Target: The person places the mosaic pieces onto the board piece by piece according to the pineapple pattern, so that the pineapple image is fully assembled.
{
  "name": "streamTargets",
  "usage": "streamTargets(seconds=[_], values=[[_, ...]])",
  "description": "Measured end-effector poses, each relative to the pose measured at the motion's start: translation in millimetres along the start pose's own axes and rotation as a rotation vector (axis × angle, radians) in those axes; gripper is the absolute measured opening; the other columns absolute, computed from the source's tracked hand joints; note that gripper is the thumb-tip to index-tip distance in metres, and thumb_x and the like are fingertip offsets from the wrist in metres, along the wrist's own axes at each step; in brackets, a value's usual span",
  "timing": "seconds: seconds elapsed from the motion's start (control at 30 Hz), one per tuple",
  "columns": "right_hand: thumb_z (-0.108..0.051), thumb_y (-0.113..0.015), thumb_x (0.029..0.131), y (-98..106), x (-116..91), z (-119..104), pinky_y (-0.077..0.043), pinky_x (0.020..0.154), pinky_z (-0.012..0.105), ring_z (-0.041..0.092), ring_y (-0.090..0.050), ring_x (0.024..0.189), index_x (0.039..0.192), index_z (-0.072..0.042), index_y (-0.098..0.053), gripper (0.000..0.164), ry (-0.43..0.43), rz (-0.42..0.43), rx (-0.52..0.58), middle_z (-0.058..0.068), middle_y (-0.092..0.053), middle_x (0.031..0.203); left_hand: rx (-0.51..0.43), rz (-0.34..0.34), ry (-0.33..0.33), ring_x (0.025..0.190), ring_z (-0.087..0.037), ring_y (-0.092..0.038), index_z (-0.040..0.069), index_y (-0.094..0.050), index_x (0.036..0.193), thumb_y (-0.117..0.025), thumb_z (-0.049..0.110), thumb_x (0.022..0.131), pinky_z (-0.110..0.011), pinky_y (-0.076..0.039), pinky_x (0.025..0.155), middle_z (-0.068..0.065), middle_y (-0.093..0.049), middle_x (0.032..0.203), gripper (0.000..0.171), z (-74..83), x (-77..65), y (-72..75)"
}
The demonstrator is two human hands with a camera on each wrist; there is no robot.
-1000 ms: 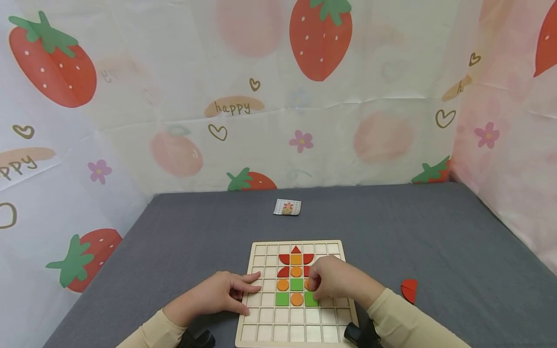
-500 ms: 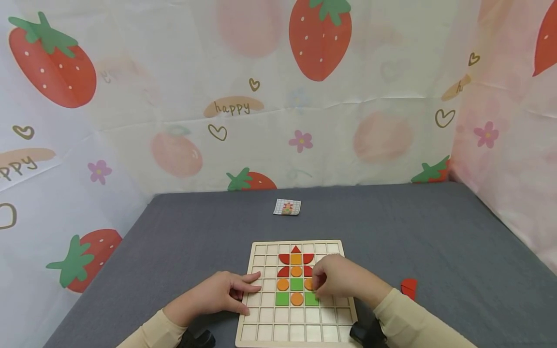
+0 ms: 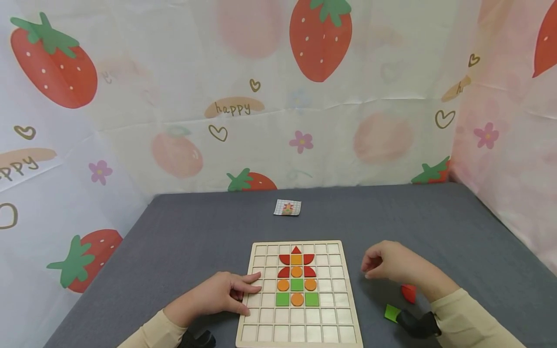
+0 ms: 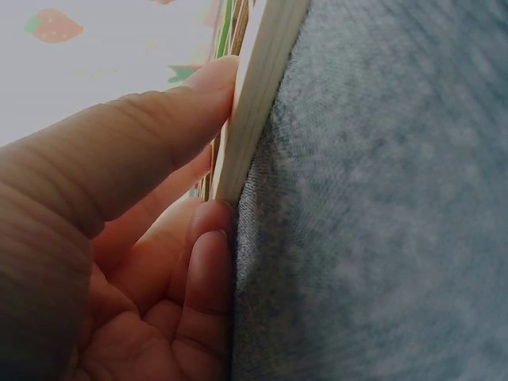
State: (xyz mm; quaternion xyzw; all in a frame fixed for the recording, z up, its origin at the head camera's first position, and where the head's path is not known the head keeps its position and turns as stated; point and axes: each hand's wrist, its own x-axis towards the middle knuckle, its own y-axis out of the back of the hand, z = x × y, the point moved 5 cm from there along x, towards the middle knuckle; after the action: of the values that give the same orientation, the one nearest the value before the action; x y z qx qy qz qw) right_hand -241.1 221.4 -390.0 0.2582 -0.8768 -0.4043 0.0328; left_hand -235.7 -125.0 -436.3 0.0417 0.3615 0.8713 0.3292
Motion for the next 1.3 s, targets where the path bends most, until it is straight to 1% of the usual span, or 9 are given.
streamTargets(seconds=[0.1, 0.27, 0.33, 0.5, 0.63, 0.87, 1.03, 1.13, 1.3], values=[[-0.017, -0.072, 0.077, 9, -11, 18, -0.045, 0.06, 0.027, 0.007, -0.054, 0.07, 0.083, -0.01, -0.067, 0.01, -0.015, 0.012, -0.015, -0.003, -0.062, 0.08, 0.001, -0.001, 0.001, 0.102, -0.003, -0.053, 0.021, -0.065, 0.115, -0.08, 0.026, 0.067, -0.018, -0.039, 0.063, 0.005, -0.048, 0.134, 0.052, 0.6, -0.4, 0.3], [-0.016, -0.072, 0.076, 19, -27, 48, -0.045, 0.058, 0.027, 0.007, -0.055, 0.071, 0.085, -0.008, -0.067, 0.013, -0.056, 0.002, -0.031, 0.001, -0.064, 0.083, 0.006, -0.004, -0.008, 0.085, -0.001, -0.054, 0.019, -0.065, 0.116, -0.08, 0.026, 0.067, -0.018, -0.039, 0.062, 0.004, -0.048, 0.134, 0.052, 1.9, -1.0, 1.0], [-0.017, -0.073, 0.075, 22, -32, 59, -0.045, 0.06, 0.027, 0.007, -0.055, 0.074, 0.085, -0.007, -0.066, 0.016, -0.062, -0.002, -0.051, 0.002, -0.064, 0.085, 0.006, -0.005, -0.011, 0.086, -0.001, -0.055, 0.019, -0.065, 0.116, -0.08, 0.025, 0.067, -0.018, -0.039, 0.062, 0.004, -0.048, 0.134, 0.052, 2.3, -1.4, 1.0], [-0.016, -0.074, 0.072, 24, -40, 78, -0.043, 0.062, 0.026, 0.005, -0.053, 0.074, 0.088, -0.006, -0.063, 0.021, -0.083, -0.028, -0.066, 0.002, -0.063, 0.086, 0.012, -0.008, -0.008, 0.106, -0.004, -0.052, 0.02, -0.064, 0.116, -0.08, 0.026, 0.067, -0.018, -0.04, 0.065, 0.005, -0.048, 0.134, 0.052, 2.7, -2.1, 1.2], [-0.013, -0.073, 0.072, 22, -43, 83, -0.039, 0.059, 0.025, 0.003, -0.046, 0.069, 0.085, -0.005, -0.059, 0.021, -0.1, -0.046, -0.008, 0.001, -0.057, 0.08, 0.017, -0.008, -0.008, 0.104, -0.003, -0.053, 0.021, -0.064, 0.116, -0.08, 0.027, 0.067, -0.018, -0.039, 0.064, 0.006, -0.048, 0.134, 0.052, 2.3, -1.9, 1.0], [-0.014, -0.071, 0.075, 17, -42, 81, -0.034, 0.053, 0.024, 0.004, -0.043, 0.06, 0.078, -0.005, -0.055, 0.018, -0.069, -0.083, 0.056, -0.003, -0.05, 0.069, 0.013, -0.009, -0.016, 0.075, -0.001, -0.051, 0.02, -0.064, 0.116, -0.08, 0.026, 0.067, -0.017, -0.039, 0.061, 0.005, -0.048, 0.134, 0.052, 0.4, -1.1, 0.1], [-0.006, -0.069, 0.073, 16, -44, 83, -0.035, 0.051, 0.024, 0.004, -0.044, 0.059, 0.079, -0.004, -0.053, 0.018, -0.036, -0.146, 0.103, -0.004, -0.05, 0.069, 0.008, -0.009, -0.014, 0.088, 0.0, -0.054, 0.021, -0.064, 0.116, -0.08, 0.026, 0.067, -0.018, -0.039, 0.062, 0.005, -0.048, 0.134, 0.052, 1.3, -1.4, 0.2], [-0.004, -0.07, 0.071, 16, -46, 86, -0.034, 0.05, 0.024, 0.004, -0.044, 0.059, 0.081, -0.003, -0.051, 0.021, -0.031, -0.15, 0.113, -0.004, -0.049, 0.068, 0.01, -0.005, -0.016, 0.092, 0.0, -0.054, 0.02, -0.065, 0.116, -0.08, 0.026, 0.067, -0.018, -0.039, 0.062, 0.005, -0.048, 0.134, 0.052, 1.8, -1.6, 0.4], [-0.012, -0.071, 0.076, 16, -46, 86, -0.033, 0.049, 0.024, 0.004, -0.041, 0.057, 0.086, -0.003, -0.049, 0.026, -0.022, -0.117, 0.1, -0.004, -0.045, 0.067, 0.011, -0.007, -0.015, 0.074, -0.001, -0.051, 0.02, -0.064, 0.116, -0.08, 0.025, 0.067, -0.017, -0.039, 0.06, 0.004, -0.048, 0.134, 0.052, 2.2, -1.7, 0.1]])
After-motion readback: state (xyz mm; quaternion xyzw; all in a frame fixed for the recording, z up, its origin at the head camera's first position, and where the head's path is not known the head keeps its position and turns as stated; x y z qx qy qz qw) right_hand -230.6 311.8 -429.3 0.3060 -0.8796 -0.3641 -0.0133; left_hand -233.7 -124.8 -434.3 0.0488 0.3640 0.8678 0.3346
